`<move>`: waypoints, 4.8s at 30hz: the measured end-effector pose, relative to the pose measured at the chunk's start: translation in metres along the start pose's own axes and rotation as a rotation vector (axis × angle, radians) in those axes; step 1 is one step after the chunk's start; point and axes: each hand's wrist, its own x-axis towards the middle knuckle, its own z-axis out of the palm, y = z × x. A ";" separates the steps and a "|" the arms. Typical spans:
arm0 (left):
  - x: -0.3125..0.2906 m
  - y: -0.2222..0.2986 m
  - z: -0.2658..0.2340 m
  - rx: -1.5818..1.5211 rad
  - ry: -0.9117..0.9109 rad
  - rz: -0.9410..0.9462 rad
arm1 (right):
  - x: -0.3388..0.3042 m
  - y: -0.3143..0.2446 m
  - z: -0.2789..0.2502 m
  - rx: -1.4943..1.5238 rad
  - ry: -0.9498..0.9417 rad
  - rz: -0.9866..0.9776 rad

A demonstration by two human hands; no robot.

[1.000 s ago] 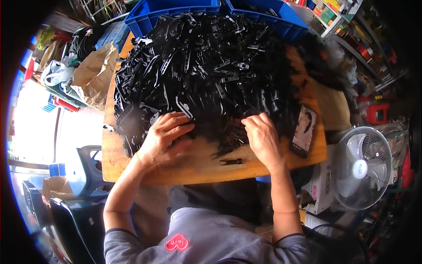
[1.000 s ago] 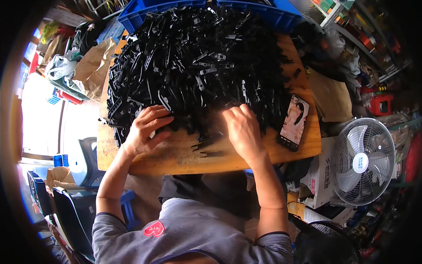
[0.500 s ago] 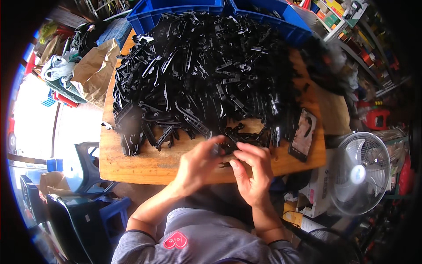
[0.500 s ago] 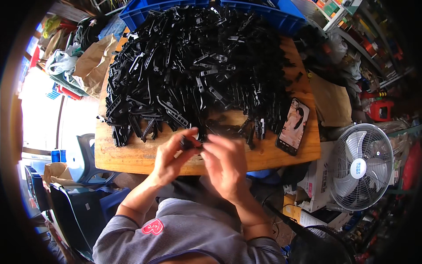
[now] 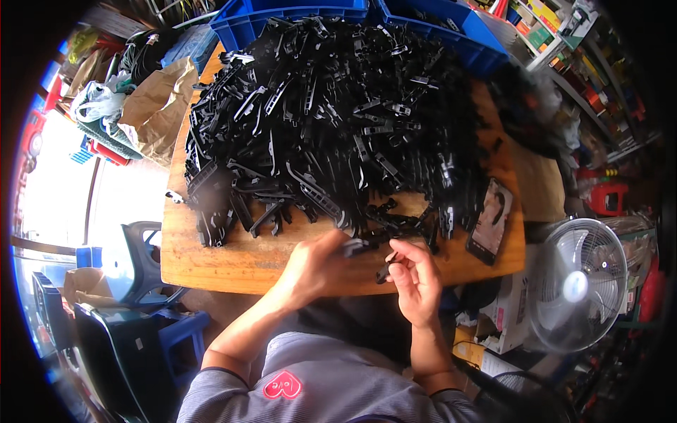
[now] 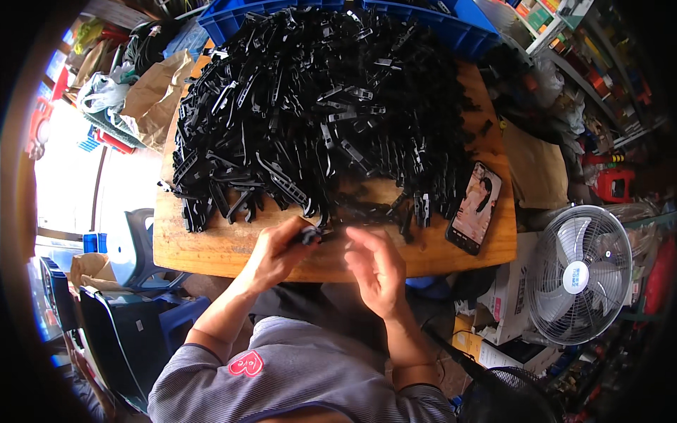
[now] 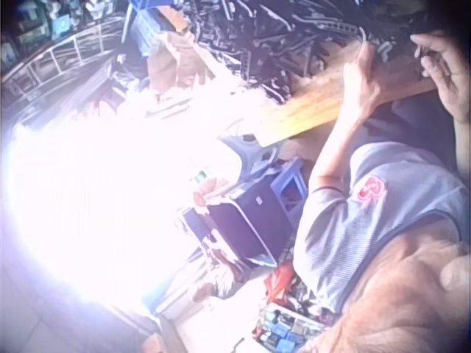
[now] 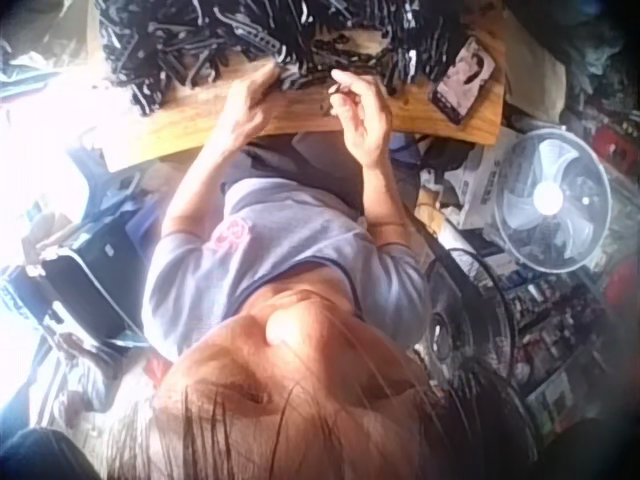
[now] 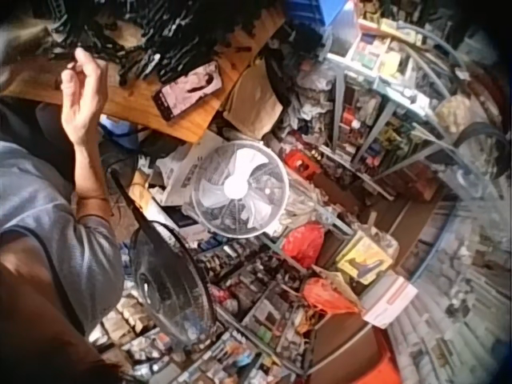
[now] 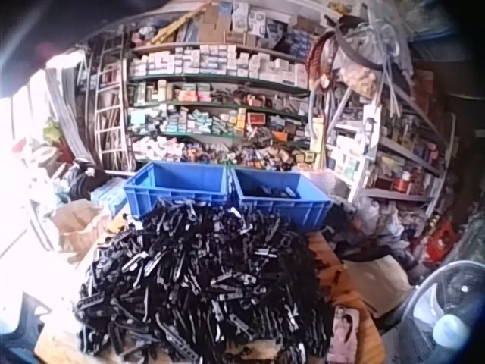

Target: The person assembles plastic components by hand, taking pieces from the pile on the table and attaching them together.

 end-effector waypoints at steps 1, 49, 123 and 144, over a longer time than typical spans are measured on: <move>-0.001 0.008 0.003 0.012 -0.023 -0.026 | -0.002 -0.004 0.001 -0.001 0.001 0.002; -0.018 -0.003 0.021 0.059 -0.323 0.320 | -0.005 -0.007 -0.002 -0.100 -0.216 -0.071; 0.003 0.019 0.011 -0.404 -0.223 -0.058 | 0.022 -0.003 -0.016 -0.151 0.081 -0.261; -0.005 0.010 0.031 -0.240 -0.050 0.114 | 0.018 -0.004 -0.008 -0.217 0.098 -0.331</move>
